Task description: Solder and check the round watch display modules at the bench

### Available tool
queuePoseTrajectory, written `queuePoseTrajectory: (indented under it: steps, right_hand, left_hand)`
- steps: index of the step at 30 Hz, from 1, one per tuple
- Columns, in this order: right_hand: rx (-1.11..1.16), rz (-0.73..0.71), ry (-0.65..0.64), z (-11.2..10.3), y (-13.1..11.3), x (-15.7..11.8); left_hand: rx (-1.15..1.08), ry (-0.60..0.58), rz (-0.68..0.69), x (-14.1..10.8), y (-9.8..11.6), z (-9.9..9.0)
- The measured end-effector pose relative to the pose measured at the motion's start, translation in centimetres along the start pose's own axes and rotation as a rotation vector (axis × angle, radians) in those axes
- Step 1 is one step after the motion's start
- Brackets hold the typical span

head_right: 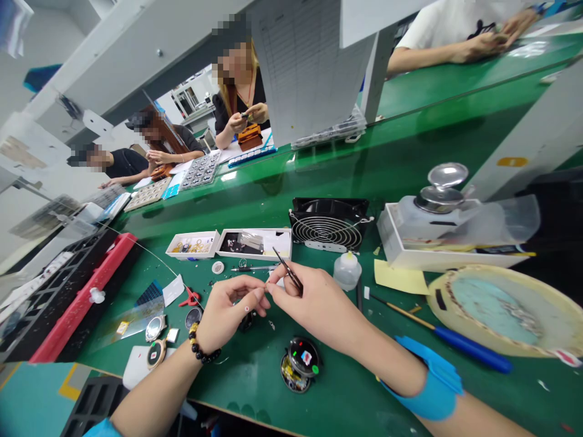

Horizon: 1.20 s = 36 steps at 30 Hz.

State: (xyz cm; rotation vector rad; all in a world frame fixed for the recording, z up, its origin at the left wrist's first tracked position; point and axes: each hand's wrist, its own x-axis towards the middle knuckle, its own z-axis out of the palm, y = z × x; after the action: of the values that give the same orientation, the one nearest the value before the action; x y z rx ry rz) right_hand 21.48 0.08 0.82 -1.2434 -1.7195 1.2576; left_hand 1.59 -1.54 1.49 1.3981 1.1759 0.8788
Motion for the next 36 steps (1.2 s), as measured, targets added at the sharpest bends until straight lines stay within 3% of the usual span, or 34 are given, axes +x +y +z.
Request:
queuePoseTrajectory:
  steps: [36]
  right_hand:
    - [0.001, 0.005, -0.026, 0.09, -0.04, 0.03]
  left_hand:
    - [-0.026, -0.027, -0.005, 0.11, 0.14, -0.09]
